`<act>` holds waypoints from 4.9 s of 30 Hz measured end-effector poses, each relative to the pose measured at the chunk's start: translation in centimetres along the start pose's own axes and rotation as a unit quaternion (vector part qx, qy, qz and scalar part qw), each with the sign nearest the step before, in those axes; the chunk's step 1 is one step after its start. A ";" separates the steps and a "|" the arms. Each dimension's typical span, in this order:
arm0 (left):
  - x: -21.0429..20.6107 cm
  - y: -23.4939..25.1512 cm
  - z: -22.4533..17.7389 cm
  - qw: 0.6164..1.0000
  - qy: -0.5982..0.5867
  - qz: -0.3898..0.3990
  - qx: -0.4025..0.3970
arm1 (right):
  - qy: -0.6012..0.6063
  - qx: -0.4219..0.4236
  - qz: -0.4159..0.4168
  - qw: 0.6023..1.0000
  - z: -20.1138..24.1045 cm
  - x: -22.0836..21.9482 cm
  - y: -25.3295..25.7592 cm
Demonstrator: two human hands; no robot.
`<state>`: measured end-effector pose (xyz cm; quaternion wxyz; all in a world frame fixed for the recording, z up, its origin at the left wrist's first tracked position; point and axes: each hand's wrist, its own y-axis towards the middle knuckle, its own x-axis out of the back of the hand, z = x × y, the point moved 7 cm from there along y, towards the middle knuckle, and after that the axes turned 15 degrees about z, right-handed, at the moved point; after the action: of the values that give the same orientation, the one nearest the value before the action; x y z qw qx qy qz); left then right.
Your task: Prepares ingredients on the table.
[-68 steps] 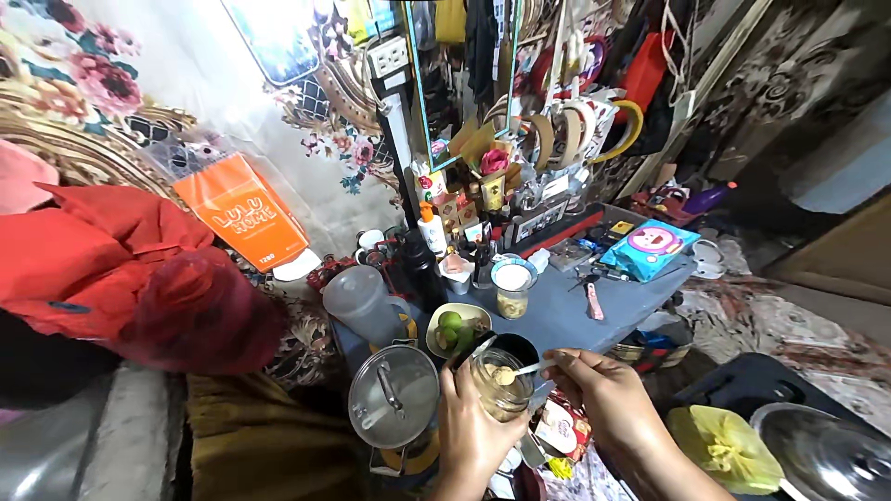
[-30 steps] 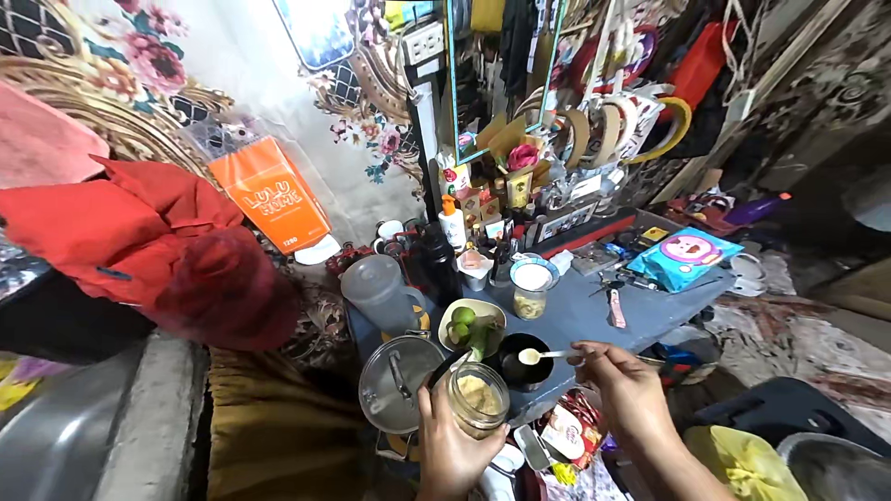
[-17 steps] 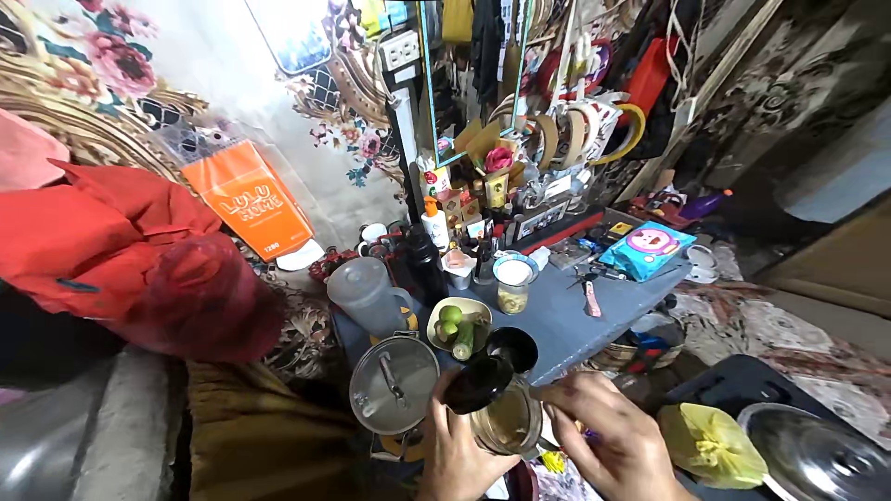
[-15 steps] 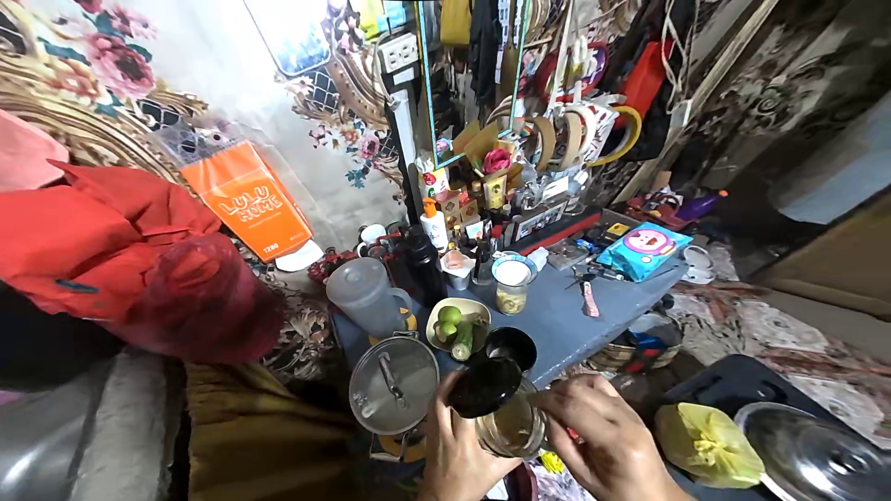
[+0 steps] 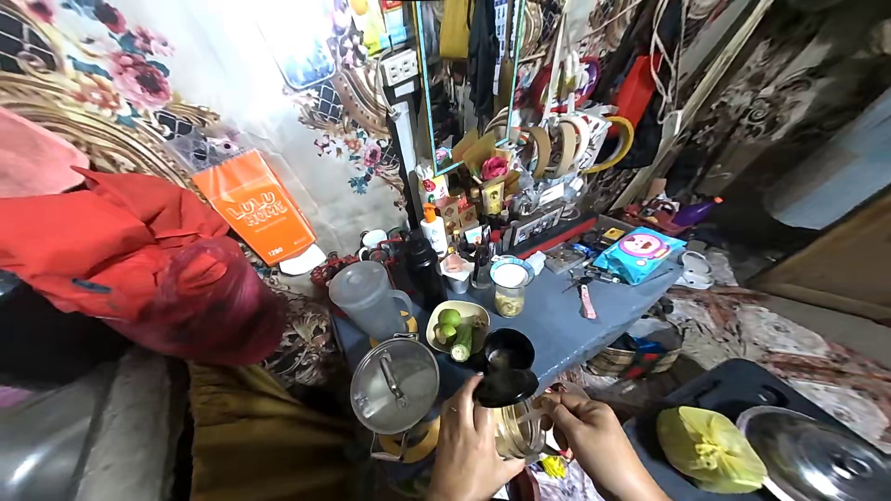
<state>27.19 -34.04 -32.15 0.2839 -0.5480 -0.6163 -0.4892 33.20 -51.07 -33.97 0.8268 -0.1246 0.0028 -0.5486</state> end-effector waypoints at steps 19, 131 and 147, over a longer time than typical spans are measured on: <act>-1.6 1.1 1.0 0.990 -0.081 0.058 0.104 | 0.091 -0.038 -0.039 0.994 0.8 1.8 0.9; -3.7 1.4 6.1 0.947 -0.131 -0.003 0.292 | -0.370 0.114 -0.015 0.922 -3.6 2.8 11.1; -3.0 1.2 5.9 0.962 -0.144 -0.027 0.230 | -0.284 0.120 -0.053 0.950 -1.3 3.8 8.8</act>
<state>30.19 -29.93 -36.61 0.2970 -0.5154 -0.7615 -0.2575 42.53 -51.54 -36.52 0.7718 -0.1756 -0.3047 -0.5298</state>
